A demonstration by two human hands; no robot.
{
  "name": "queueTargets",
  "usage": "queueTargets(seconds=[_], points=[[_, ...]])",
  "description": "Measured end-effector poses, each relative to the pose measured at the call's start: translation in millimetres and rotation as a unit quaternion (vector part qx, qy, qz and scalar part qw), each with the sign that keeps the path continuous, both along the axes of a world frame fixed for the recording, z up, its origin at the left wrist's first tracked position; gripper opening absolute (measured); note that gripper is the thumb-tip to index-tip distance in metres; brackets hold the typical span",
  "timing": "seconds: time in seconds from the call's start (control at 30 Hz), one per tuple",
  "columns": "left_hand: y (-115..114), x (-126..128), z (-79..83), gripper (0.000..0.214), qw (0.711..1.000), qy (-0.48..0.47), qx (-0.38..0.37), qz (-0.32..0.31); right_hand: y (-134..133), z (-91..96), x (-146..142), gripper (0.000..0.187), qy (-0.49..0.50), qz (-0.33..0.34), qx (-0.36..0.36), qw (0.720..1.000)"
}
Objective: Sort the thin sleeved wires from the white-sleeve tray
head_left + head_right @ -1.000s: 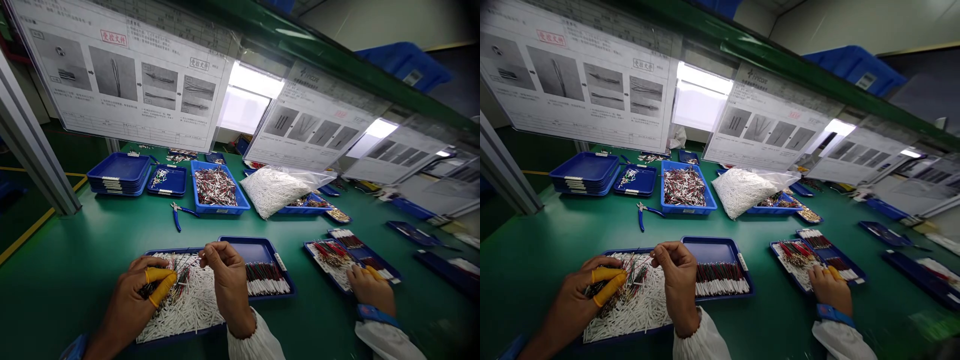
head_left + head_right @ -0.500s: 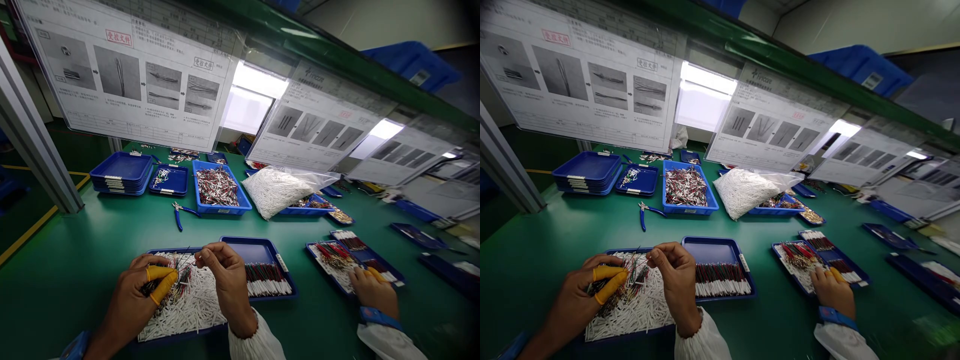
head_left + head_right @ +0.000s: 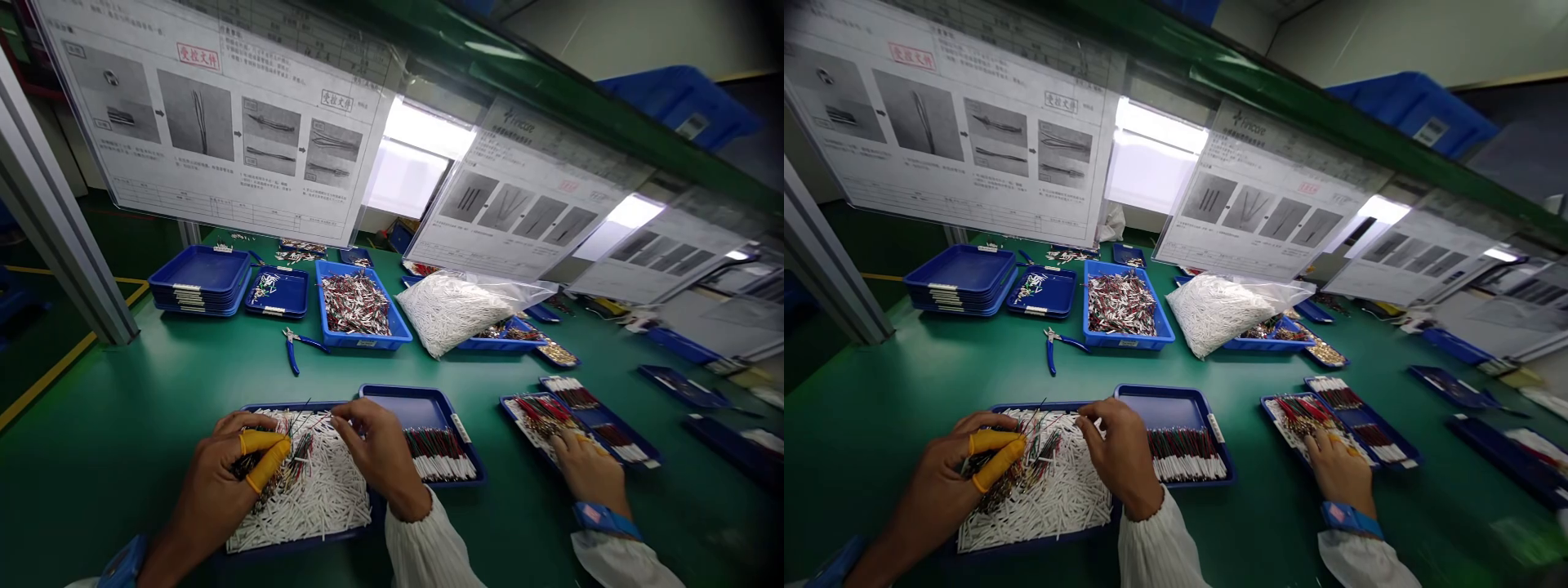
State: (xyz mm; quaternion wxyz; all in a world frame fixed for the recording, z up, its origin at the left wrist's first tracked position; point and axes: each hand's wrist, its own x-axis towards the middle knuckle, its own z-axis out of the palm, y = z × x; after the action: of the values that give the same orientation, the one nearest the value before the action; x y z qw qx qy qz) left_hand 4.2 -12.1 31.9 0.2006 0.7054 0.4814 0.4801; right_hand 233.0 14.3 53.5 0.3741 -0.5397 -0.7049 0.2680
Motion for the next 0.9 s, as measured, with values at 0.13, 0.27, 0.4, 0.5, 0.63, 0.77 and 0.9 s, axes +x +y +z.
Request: queueTargets(seconds=[0.13, 0.27, 0.4, 0.5, 0.63, 0.77, 0.9], points=[[0, -1, -1.7, 0.012, 1.000, 0.002, -0.004, -0.005, 1, -9.6, -6, 0.019, -0.180, 0.018, -0.010, 0.983], [0, -2, -3.1, 0.012, 1.000, 0.006, 0.002, -0.002, 1, -13.3, -15, 0.015, -0.231, 0.021, -0.014, 0.973], [0, -1, -1.6, 0.011, 1.000, 0.002, 0.000, -0.005, 2, -12.6, -11, 0.011, -0.130, 0.023, -0.016, 0.991], [-1, 0, 1.3, 0.010, 1.000, 0.002, -0.004, -0.005, 3, -10.5, -7, 0.007, 0.009, 0.029, -0.050, 0.998], [0, 1, 2.8, 0.008, 1.000, 0.001, 0.003, -0.004, 2, -5.9, -8, 0.025, 0.223, 0.058, -0.137, 0.963], [1, 1, 2.0, 0.007, 1.000, 0.004, 0.017, -0.004, 0, -3.0, -12, 0.030, 0.340, 0.063, -0.172, 0.922], [1, 1, 0.9, 0.007, 0.999, 0.016, 0.031, 0.002, -1, -3.1, -12, 0.028, 0.375, 0.047, -0.146, 0.914]])
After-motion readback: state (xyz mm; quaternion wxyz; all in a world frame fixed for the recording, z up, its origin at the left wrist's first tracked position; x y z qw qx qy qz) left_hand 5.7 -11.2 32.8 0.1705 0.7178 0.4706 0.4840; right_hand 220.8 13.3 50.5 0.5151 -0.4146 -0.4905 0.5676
